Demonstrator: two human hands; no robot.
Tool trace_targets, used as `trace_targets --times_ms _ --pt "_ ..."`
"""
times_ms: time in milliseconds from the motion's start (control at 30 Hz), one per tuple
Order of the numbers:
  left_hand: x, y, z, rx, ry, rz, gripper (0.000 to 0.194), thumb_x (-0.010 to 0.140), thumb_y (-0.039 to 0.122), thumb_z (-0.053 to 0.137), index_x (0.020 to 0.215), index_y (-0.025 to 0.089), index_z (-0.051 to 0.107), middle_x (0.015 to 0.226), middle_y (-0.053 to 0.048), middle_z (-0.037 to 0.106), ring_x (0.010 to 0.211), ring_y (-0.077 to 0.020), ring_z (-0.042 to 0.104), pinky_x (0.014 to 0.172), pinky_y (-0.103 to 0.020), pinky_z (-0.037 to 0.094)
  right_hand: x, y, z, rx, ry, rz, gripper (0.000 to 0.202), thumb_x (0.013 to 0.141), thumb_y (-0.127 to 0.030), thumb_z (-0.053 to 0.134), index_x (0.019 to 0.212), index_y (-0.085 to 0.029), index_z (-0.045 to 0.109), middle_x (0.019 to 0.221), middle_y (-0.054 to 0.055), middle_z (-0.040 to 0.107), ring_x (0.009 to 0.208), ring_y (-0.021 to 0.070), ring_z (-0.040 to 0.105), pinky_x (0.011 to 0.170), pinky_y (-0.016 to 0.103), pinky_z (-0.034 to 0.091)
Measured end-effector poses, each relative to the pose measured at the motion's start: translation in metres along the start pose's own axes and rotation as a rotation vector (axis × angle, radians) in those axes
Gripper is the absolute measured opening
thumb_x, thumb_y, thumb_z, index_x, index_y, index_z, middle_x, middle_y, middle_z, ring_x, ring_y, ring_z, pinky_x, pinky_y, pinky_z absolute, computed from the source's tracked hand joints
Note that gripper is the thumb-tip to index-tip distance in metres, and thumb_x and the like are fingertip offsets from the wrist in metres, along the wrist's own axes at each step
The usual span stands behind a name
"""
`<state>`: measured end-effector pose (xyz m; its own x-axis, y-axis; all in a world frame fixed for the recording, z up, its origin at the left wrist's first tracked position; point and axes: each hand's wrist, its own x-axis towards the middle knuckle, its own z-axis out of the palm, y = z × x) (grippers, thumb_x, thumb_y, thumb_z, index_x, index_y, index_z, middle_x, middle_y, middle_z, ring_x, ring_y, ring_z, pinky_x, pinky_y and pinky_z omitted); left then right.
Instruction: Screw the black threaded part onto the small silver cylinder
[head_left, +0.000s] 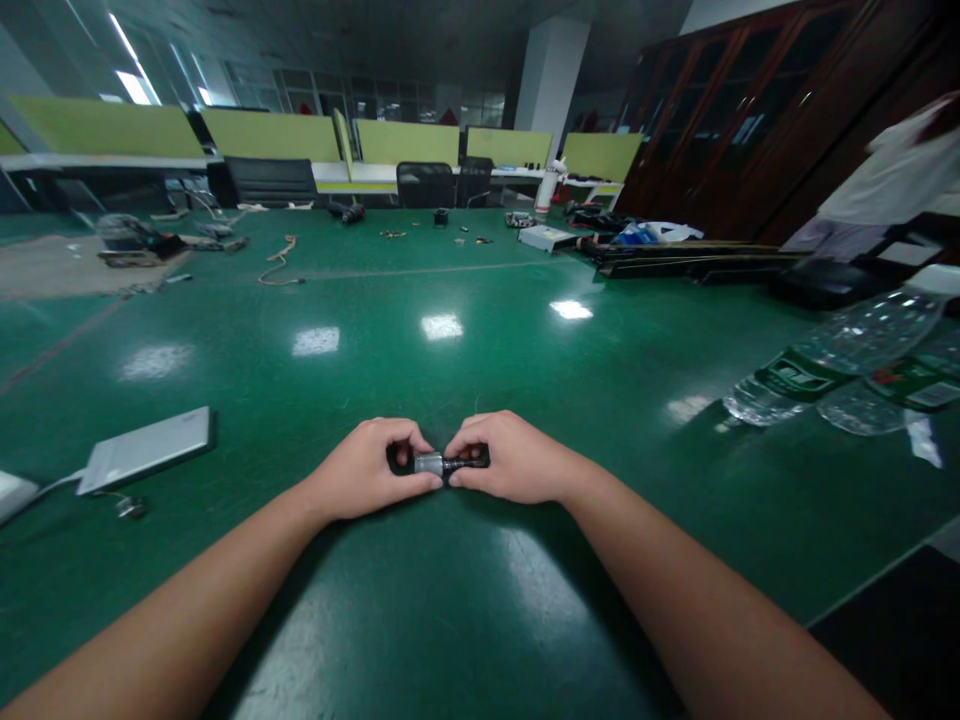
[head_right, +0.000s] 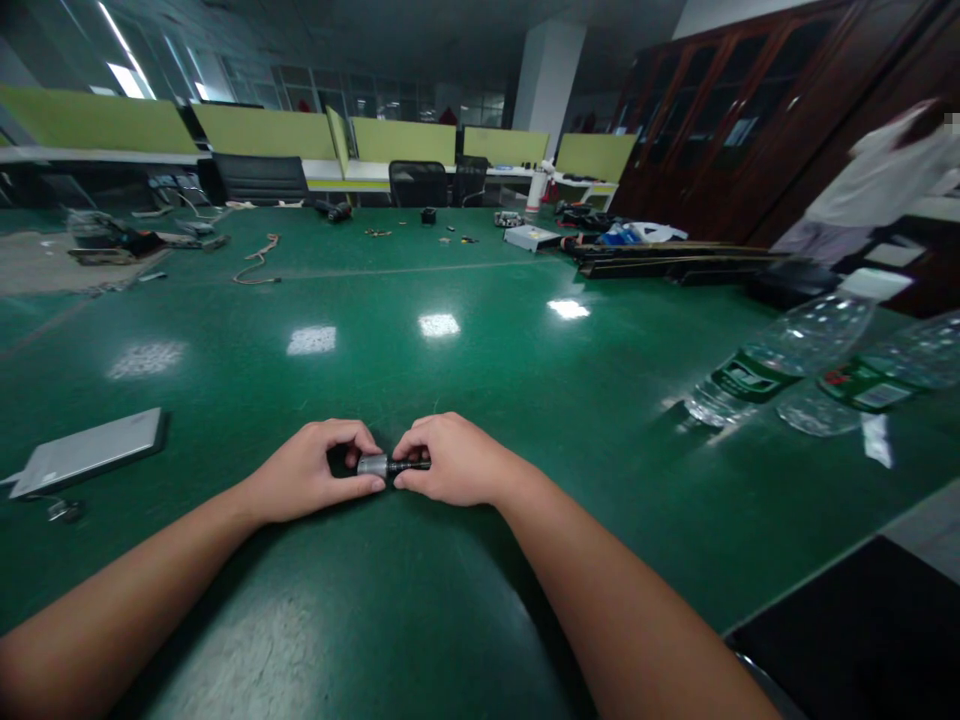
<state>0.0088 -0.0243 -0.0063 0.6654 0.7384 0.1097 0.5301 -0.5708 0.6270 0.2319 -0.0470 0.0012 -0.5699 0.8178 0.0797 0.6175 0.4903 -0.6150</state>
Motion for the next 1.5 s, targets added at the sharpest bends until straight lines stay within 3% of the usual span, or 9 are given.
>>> trace_targets --times_ms 767,1500 --pt "0.0 0.0 0.0 -0.005 0.024 0.043 0.022 0.077 0.037 0.074 0.086 0.017 0.069 0.075 0.0 0.064 0.069 -0.0143 0.059 0.065 -0.025 0.042 -0.003 0.002 -0.004 -0.005 -0.035 -0.016 0.016 0.076 -0.018 0.07 0.091 -0.017 0.074 0.082 0.003 0.068 0.073 0.0128 0.058 0.066 0.024 0.041" --pt "0.0 0.0 0.0 -0.002 0.012 -0.004 0.021 0.077 0.036 0.073 0.085 0.017 0.069 0.075 0.0 0.064 0.069 -0.0147 0.059 0.066 -0.026 0.042 -0.006 0.003 -0.012 -0.026 -0.069 0.047 0.016 0.074 -0.016 0.07 0.09 -0.016 0.075 0.082 0.003 0.069 0.074 0.013 0.059 0.067 0.024 0.043"
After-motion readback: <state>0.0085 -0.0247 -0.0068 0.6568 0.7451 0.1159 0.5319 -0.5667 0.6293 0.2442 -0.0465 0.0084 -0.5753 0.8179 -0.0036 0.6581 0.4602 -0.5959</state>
